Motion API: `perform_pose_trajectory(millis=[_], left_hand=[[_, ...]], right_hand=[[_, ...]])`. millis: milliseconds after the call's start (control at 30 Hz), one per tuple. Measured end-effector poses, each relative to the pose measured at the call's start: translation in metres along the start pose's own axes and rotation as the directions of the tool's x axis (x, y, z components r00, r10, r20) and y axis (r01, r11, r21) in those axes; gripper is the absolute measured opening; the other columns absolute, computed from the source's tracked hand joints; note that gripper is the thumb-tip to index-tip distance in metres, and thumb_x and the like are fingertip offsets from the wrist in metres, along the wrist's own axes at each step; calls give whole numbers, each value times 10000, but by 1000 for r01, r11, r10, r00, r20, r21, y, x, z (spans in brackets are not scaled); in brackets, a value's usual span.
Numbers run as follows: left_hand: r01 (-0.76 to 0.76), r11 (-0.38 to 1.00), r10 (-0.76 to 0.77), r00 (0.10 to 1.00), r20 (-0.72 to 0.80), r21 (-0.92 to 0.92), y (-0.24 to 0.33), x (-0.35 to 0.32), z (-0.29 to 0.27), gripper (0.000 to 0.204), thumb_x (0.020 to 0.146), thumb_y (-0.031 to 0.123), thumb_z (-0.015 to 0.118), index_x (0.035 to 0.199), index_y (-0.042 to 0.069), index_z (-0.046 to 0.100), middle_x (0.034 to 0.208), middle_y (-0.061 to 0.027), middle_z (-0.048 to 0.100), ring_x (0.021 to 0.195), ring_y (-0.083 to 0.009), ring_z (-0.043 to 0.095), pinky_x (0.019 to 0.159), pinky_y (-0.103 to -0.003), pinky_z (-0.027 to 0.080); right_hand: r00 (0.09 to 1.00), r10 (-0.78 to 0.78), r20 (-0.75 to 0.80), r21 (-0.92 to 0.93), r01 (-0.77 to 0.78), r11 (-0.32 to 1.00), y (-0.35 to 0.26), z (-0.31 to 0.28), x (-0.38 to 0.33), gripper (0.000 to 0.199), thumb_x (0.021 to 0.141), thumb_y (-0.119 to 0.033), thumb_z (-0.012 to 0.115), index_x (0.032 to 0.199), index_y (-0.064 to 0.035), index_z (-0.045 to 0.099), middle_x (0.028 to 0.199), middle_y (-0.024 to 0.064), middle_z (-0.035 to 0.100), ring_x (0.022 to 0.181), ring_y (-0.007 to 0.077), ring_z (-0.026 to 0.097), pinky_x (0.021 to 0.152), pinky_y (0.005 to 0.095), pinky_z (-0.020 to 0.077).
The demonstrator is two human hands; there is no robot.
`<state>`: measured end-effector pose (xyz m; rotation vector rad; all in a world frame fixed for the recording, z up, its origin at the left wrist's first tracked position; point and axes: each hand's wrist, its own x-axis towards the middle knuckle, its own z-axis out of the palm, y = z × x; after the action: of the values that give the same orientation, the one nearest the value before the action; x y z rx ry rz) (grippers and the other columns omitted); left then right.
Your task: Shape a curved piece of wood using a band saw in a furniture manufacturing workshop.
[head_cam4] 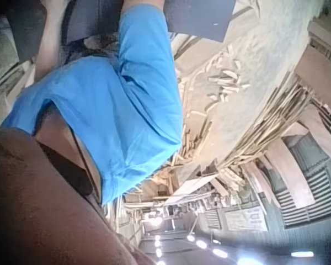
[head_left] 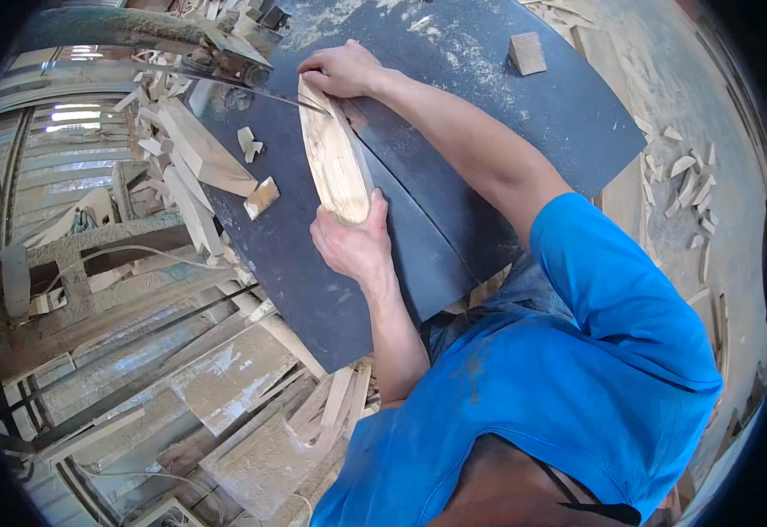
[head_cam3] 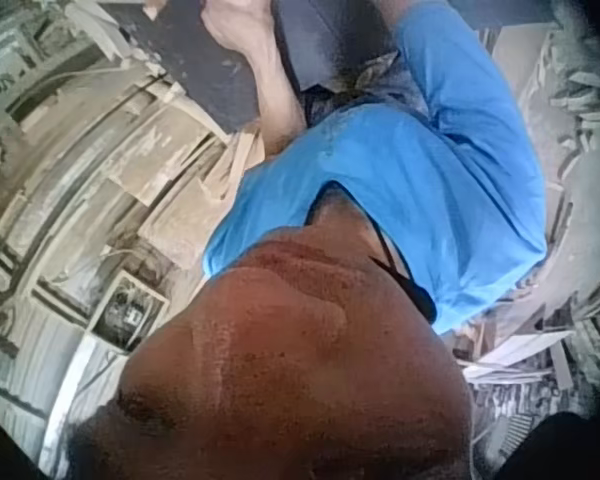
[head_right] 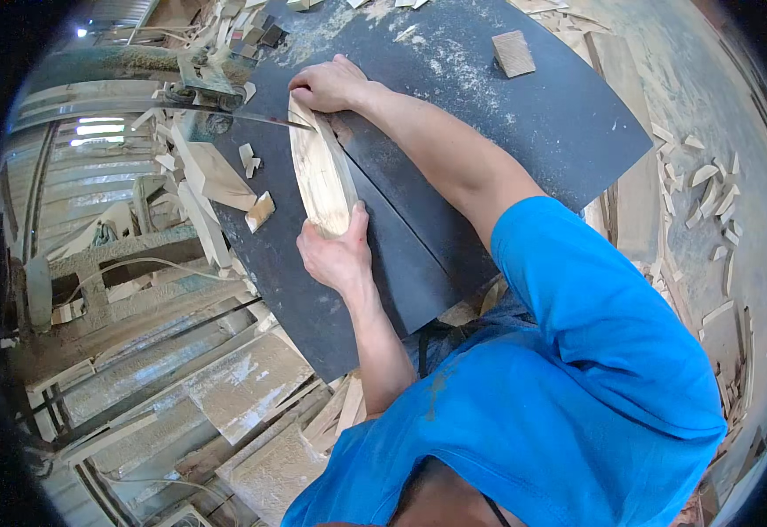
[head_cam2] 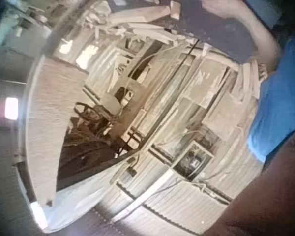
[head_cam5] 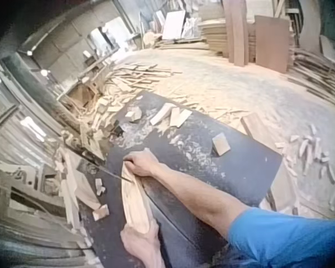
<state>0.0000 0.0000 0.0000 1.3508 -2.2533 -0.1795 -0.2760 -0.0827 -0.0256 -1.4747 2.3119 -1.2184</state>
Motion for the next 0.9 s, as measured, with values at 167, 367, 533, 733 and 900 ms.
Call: perform_pose_trajectory(millis=[167,367,533,733,900], left_hand=[[-66,998,64,992,-106,-13,4,5,7,759,662,449,973,1153,-49,678,1038,-222,670,1007,-425,660,872,-539,542],[-88,996,85,990,-113,-20,2,7,6,716,652,439,975,1094,-36,674,1015,-217,675,996,-425,657,866,-536,535],[-36,999,35,997,-63,-14,0,10,8,722,641,445,975,1086,-35,671,1008,-212,679,996,-423,658,862,-535,535],[-28,999,27,999,-34,-22,-5,14,10,764,628,450,977,1127,-44,675,1016,-219,683,999,-433,658,869,-535,536],[-29,999,27,999,-40,-27,-7,21,15,773,622,451,979,1129,-50,679,1019,-228,683,1007,-439,659,877,-534,535]], right_hand=[[995,-66,-69,16,67,998,3,-1,7,414,1024,-376,523,1300,-200,777,1298,54,763,1223,253,689,1044,444,412],[996,-57,-70,40,60,997,2,1,7,412,1016,-361,523,1299,-196,774,1308,55,756,1239,253,681,1044,444,410],[998,-22,-59,43,24,999,2,4,12,405,1010,-350,517,1279,-195,777,1308,54,754,1243,252,678,1041,449,407],[996,-12,-86,44,16,999,4,12,17,394,1014,-350,517,1266,-199,779,1293,50,754,1234,258,679,1041,456,405],[996,1,-91,15,1,1000,7,16,25,387,1029,-366,520,1269,-204,776,1290,50,751,1227,262,681,1043,465,406]])
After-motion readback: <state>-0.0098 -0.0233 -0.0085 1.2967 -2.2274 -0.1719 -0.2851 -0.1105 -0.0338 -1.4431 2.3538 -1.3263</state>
